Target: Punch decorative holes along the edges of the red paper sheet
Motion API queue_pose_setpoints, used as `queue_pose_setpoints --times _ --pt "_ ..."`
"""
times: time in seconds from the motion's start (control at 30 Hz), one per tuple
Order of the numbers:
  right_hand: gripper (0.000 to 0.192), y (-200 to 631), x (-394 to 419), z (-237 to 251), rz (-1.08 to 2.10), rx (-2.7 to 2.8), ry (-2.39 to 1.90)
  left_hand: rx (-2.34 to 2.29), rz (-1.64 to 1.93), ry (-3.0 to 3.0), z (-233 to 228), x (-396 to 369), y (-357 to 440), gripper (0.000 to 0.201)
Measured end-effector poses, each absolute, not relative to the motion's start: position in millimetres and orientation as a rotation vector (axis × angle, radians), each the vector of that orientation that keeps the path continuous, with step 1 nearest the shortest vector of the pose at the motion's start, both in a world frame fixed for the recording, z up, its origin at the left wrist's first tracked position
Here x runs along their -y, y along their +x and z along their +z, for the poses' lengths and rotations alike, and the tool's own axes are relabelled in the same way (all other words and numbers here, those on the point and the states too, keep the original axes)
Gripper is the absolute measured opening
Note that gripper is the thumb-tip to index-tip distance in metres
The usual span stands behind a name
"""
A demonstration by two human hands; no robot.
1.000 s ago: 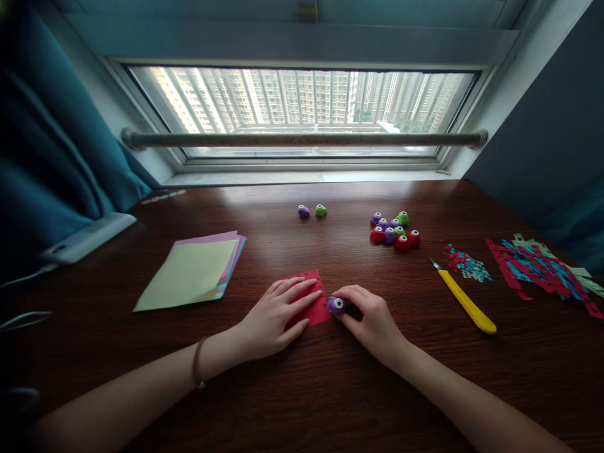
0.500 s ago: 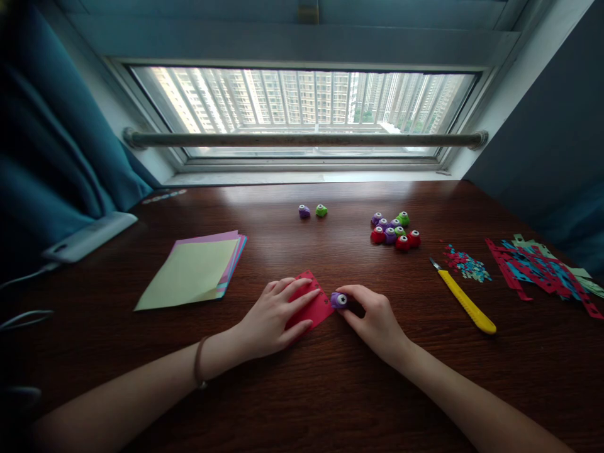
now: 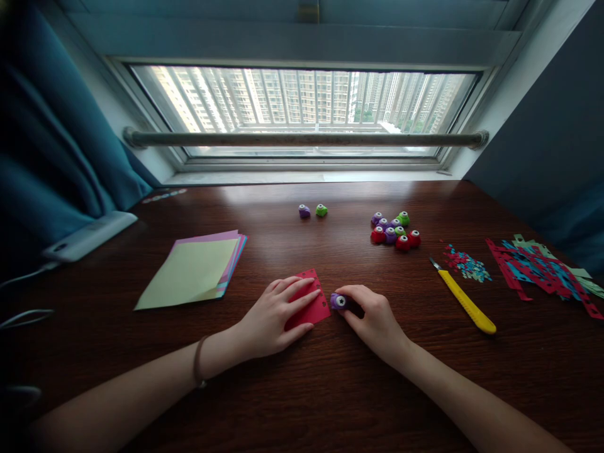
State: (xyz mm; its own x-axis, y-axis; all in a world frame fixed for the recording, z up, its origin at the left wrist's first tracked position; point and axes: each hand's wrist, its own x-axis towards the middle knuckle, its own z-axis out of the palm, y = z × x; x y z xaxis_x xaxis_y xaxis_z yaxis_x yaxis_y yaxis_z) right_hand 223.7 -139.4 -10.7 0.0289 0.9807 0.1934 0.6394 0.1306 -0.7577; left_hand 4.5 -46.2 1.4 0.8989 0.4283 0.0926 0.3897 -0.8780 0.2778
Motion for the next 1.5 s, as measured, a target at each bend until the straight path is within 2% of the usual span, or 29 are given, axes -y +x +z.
queue_pose_setpoints --times 0.27,0.77,1.5 --pt "0.024 221.1 139.2 -7.1 0.551 1.753 -1.563 -0.632 0.282 2.796 -3.6 47.2 4.1 0.045" --pt "0.026 221.4 141.6 -7.3 0.618 1.707 -1.662 -0.629 0.285 2.794 -4.3 46.1 4.1 0.045" --pt "0.025 218.8 140.9 -4.9 0.62 1.772 -1.577 -0.657 0.275 2.798 -3.5 48.1 4.2 0.047"
